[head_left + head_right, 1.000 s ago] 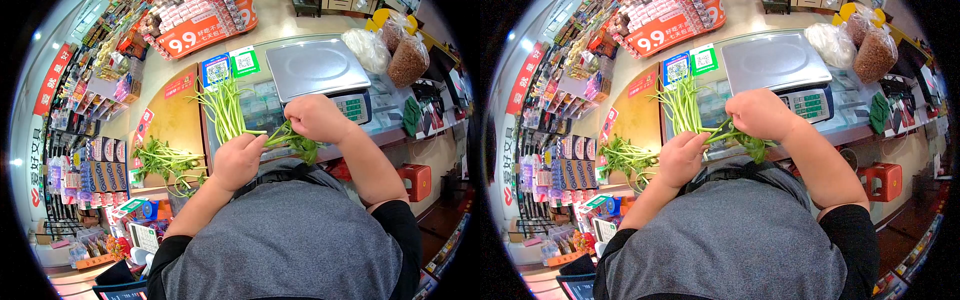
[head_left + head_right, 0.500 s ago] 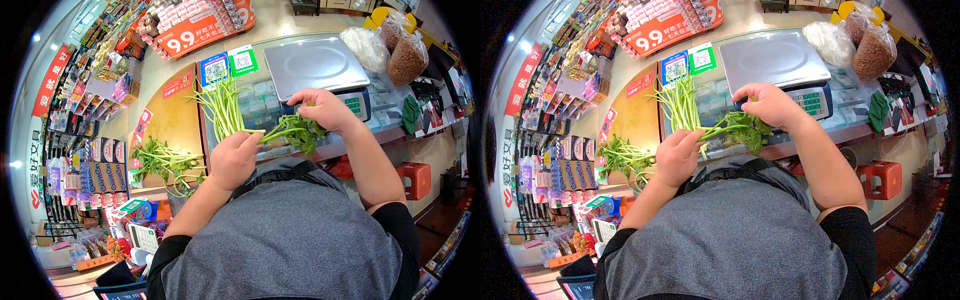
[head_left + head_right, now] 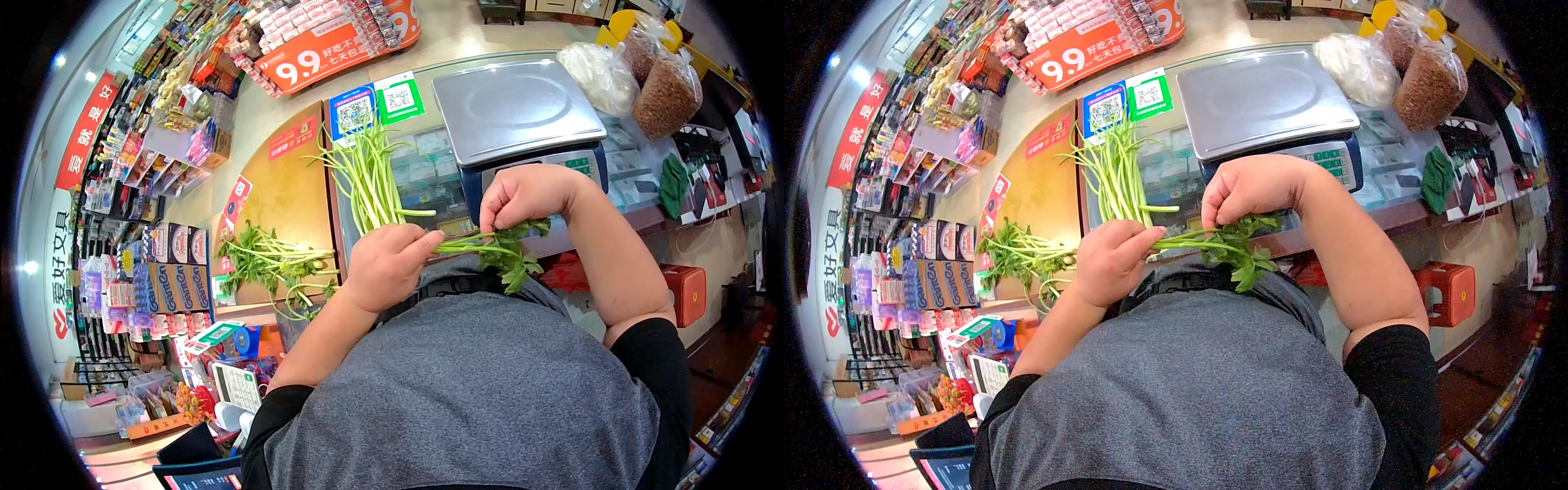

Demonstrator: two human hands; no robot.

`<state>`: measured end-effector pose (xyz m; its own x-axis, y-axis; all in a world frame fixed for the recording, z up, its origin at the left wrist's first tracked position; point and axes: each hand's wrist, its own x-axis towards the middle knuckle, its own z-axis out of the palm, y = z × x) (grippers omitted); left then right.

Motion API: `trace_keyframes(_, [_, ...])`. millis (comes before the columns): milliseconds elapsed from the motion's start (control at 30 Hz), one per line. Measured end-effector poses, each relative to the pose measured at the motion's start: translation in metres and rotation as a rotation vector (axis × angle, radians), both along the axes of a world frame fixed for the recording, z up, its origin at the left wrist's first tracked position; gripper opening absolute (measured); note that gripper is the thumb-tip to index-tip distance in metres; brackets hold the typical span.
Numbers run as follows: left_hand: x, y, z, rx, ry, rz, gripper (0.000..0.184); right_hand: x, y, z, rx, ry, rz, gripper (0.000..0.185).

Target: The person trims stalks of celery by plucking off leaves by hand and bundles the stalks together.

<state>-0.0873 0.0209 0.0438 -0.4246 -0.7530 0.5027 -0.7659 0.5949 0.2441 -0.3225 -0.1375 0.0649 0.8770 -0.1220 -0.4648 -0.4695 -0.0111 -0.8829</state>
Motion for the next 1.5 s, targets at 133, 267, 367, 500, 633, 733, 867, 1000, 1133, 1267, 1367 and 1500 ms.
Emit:
trace_keyframes(133, [-0.001,0.001,0.003,-0.005,-0.002,-0.017,0.03,0.001,-0.005,-0.019,0.122,-0.135,0.096,0.016])
trace_keyframes(267, [-0.001,0.001,0.002,-0.015,-0.009,-0.027,0.03,0.004,-0.004,-0.018,0.112,-0.162,0.154,0.013])
trace_keyframes(367, [-0.001,0.001,0.001,-0.021,-0.007,-0.031,0.031,0.005,-0.001,-0.009,0.018,-0.137,0.151,0.011])
trace_keyframes(500, [-0.001,0.0,0.002,0.016,-0.014,-0.019,0.033,0.005,0.009,0.011,-0.121,-0.096,0.096,0.01])
trace_keyframes(633, [-0.007,-0.001,0.006,0.102,0.021,-0.006,0.035,0.004,0.012,0.001,-0.233,-0.17,0.042,0.011])
trace_keyframes(733, [-0.017,-0.001,0.018,0.208,0.119,0.01,0.029,0.003,0.014,-0.003,-0.274,-0.206,-0.032,0.012])
trace_keyframes(867, [-0.016,-0.012,0.009,0.258,0.218,0.011,0.019,0.004,0.018,-0.006,-0.269,-0.242,-0.138,0.011])
trace_keyframes(1000, [-0.03,-0.024,0.027,0.448,0.301,0.14,0.015,0.007,0.021,-0.003,-0.245,-0.236,-0.23,0.01])
trace_keyframes(1133, [-0.031,-0.034,0.025,0.431,0.396,0.197,0.013,0.008,0.022,-0.007,-0.452,-0.311,-0.559,0.012])
trace_keyframes(1267, [-0.032,-0.038,0.018,0.472,0.561,0.248,0.01,0.002,0.028,0.005,-0.498,-0.304,-0.763,0.014])
trace_keyframes(1367, [-0.032,-0.04,0.009,0.475,0.59,0.223,0.01,0.003,0.031,-0.002,-0.453,-0.333,-0.748,0.014])
trace_keyframes(1500, [-0.031,-0.041,0.007,0.39,0.577,0.181,0.008,0.004,0.031,0.001,-0.499,-0.339,-0.805,0.017])
